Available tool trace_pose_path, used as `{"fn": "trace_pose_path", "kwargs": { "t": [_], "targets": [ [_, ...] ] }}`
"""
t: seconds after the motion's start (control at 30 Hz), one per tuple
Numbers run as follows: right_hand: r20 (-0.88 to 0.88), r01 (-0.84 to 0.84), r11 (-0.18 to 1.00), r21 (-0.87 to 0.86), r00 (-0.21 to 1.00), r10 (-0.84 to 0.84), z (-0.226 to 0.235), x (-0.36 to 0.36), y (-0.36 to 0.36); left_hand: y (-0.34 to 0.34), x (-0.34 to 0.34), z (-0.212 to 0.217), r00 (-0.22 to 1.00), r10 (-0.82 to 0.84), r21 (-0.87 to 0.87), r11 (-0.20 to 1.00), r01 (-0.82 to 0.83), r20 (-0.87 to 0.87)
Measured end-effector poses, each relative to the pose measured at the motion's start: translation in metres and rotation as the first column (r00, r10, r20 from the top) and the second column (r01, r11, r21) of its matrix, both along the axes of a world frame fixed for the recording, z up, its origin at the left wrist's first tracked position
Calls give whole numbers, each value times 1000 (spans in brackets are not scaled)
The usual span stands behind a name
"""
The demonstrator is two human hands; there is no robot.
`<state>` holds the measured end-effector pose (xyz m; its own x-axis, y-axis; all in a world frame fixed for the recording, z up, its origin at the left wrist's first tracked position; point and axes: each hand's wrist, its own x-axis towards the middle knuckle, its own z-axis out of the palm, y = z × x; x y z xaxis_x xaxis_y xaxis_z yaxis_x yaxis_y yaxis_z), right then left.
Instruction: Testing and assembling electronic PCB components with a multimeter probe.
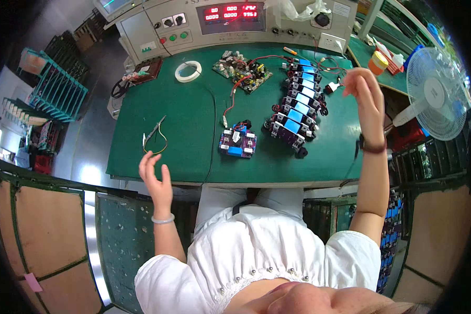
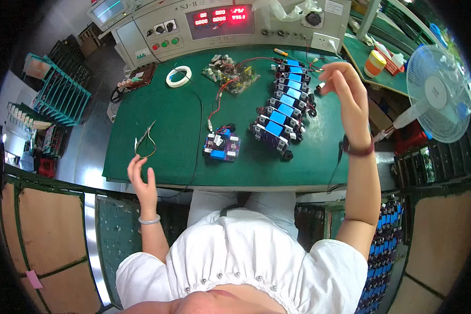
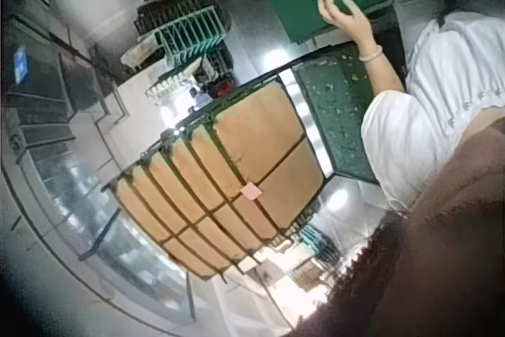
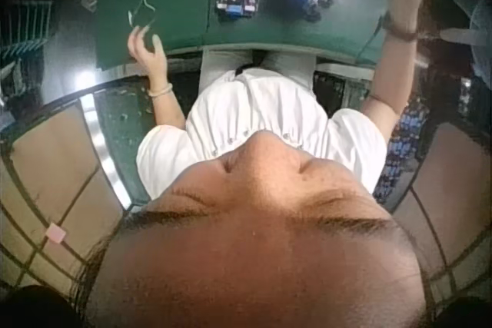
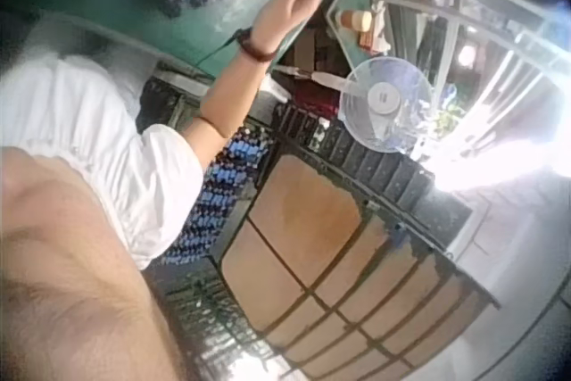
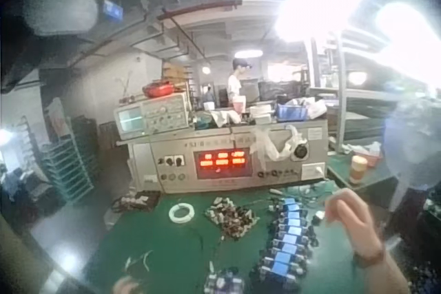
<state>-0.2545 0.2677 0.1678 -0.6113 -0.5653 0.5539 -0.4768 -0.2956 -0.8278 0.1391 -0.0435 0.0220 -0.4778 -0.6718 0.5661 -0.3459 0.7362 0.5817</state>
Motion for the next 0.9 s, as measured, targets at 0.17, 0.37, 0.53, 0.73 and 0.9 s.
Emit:
{"fn": "trace_pose_path", "kwargs": {
  "t": [0.17,0.37,0.53,0.73,0.9],
  "targets": [
    [-125,-643,596,-480,723,679,48,161,26,48,-26,22,958,-277,-43,961,274,-78],
    [128,-572,399,-717,454,882,79,251,41,79,-26,29,904,-422,-88,905,416,-64],
    [147,-624,410,-665,428,892,57,269,66,91,13,-7,908,-402,16,914,406,-117],
    [238,-691,517,-505,464,853,72,285,67,107,53,-23,936,-344,55,936,348,-71],
    [236,-642,608,-467,572,786,59,305,69,117,51,1,813,-444,245,799,550,-377]
  ]
}}
